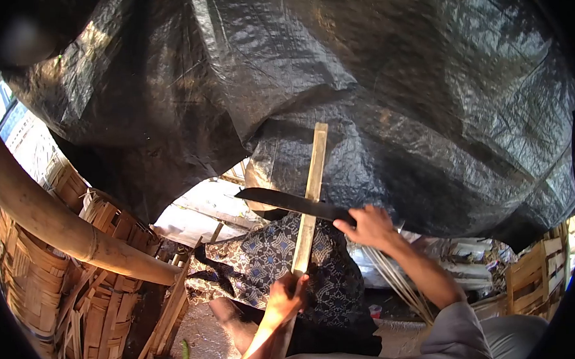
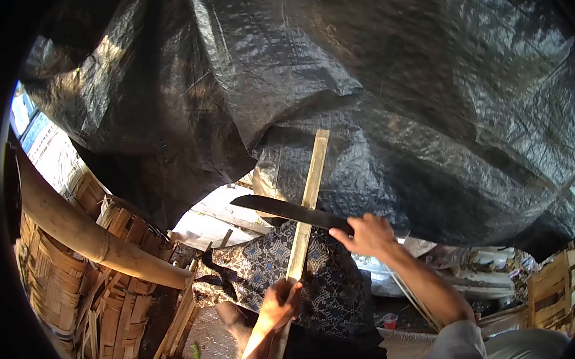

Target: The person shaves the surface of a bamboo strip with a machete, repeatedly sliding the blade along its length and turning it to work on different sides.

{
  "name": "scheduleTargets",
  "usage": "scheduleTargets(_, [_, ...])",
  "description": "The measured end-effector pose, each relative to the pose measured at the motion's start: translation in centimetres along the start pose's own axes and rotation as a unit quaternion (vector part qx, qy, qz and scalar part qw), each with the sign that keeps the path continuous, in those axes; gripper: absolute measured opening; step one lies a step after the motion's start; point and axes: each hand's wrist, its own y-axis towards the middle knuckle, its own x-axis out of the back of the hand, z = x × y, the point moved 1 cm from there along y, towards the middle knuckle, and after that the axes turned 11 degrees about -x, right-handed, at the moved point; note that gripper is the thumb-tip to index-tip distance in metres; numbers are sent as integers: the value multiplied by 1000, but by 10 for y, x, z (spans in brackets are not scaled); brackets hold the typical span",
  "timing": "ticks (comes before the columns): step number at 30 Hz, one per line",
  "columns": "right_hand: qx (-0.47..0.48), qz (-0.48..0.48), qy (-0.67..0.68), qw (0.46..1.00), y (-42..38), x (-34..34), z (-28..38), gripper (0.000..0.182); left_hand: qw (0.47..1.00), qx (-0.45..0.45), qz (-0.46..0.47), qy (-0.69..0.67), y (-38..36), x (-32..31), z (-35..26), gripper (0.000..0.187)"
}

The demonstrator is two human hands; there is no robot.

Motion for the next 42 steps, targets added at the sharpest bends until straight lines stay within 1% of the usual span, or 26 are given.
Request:
scheduleTargets(1, [-37, 54, 19, 998, -4, 0, 8, 70, 1000, -7, 21, -4, 2, -1, -3, 19])
scheduleTargets(3, [-30, 120, 50, 991, -22, 5, 26, 68, 998, 26, 3, -55, 2, 0, -8, 23])
scheduleTargets(5, [83, 57, -23, 995, -41, 1, 40, 67, 989, -72, -5, 128, 4, 6, 2, 26])
scheduleTargets(6, [149, 54, -58, 986, -43, -7, 37, 68, 986, -90, -20, 137, 2, 9, 13, 27])
scheduleTargets(7, [146, 57, -57, 986, -38, -6, 35, 68, 987, -86, -18, 137, -1, 10, 11, 27])
scheduleTargets(9, [116, 63, -72, 989, -23, 4, 26, 68, 981, -70, -39, 175, -11, 14, 3, 24])
scheduleTargets(11, [-9, 32, 42, 999, 7, -1, -1, 66, 985, -91, -52, 136, -13, 17, 2, 26])
scheduleTargets(13, [5, -15, -30, 999, -1, 1, 11, 65, 976, -74, -46, 200, -9, 14, -25, 30])
scheduleTargets(15, [-39, 74, 24, 996, -14, 12, 35, 58, 980, -98, -37, 170, -6, 15, 2, 33])
scheduleTargets(17, [26, 105, -5, 994, -32, 3, 47, 59, 991, -41, -36, 124, -9, 15, 3, 33])
scheduleTargets(19, [161, 47, -69, 983, -39, -3, 50, 61, 990, -59, -35, 125, -13, 18, -4, 31])
scheduleTargets(20, [170, 44, -101, 979, -33, -1, 52, 64, 989, -54, -28, 131, -17, 20, -5, 30])
scheduleTargets(21, [107, 92, -115, 983, -25, 10, 46, 63, 989, -47, -18, 138, -22, 21, -5, 29])
scheduleTargets(23, [3, 2, -4, 1000, 9, 4, 17, 65, 988, -71, -33, 135, -26, 25, 2, 29])
scheduleTargets(25, [18, -30, -21, 999, 7, -4, 20, 65, 985, -62, -24, 161, -22, 25, 2, 29])
scheduleTargets(26, [36, -65, -45, 996, 8, 6, 29, 66, 992, -35, -17, 119, -18, 23, 5, 29])
scheduleTargets(27, [-34, 29, 8, 999, -2, 14, 42, 61, 1000, 6, -13, -13, -20, 20, 2, 28])
scheduleTargets(29, [-45, 150, 31, 987, -18, 18, 56, 61, 999, 40, -16, 7, -21, 22, 4, 27])
scheduleTargets(30, [27, 124, -9, 992, -26, 11, 57, 62, 999, 44, -16, 6, -22, 22, 6, 27])
scheduleTargets(32, [143, 64, -90, 984, -34, -1, 57, 66, 994, -36, -16, 100, -22, 26, 11, 28])
scheduleTargets(33, [142, 68, -86, 984, -28, 2, 53, 66, 994, -32, -15, 102, -24, 27, 10, 28])
scheduleTargets(35, [60, 85, -54, 993, -5, 19, 40, 64, 993, -36, -11, 116, -32, 31, 2, 28])
scheduleTargets(37, [-29, -135, -35, 990, 27, 12, 17, 64, 989, -49, -19, 135, -36, 32, 1, 28])
scheduleTargets(39, [-56, -1, 32, 998, 27, 6, 18, 63, 996, 9, -15, 83, -29, 29, 6, 28])
scheduleTargets(40, [-21, 6, 32, 999, 19, 8, 29, 64, 998, 58, -6, -14, -29, 28, -4, 28])
scheduleTargets(42, [48, 22, -5, 999, -6, 4, 50, 66, 999, 29, -8, 40, -30, 28, -2, 24])
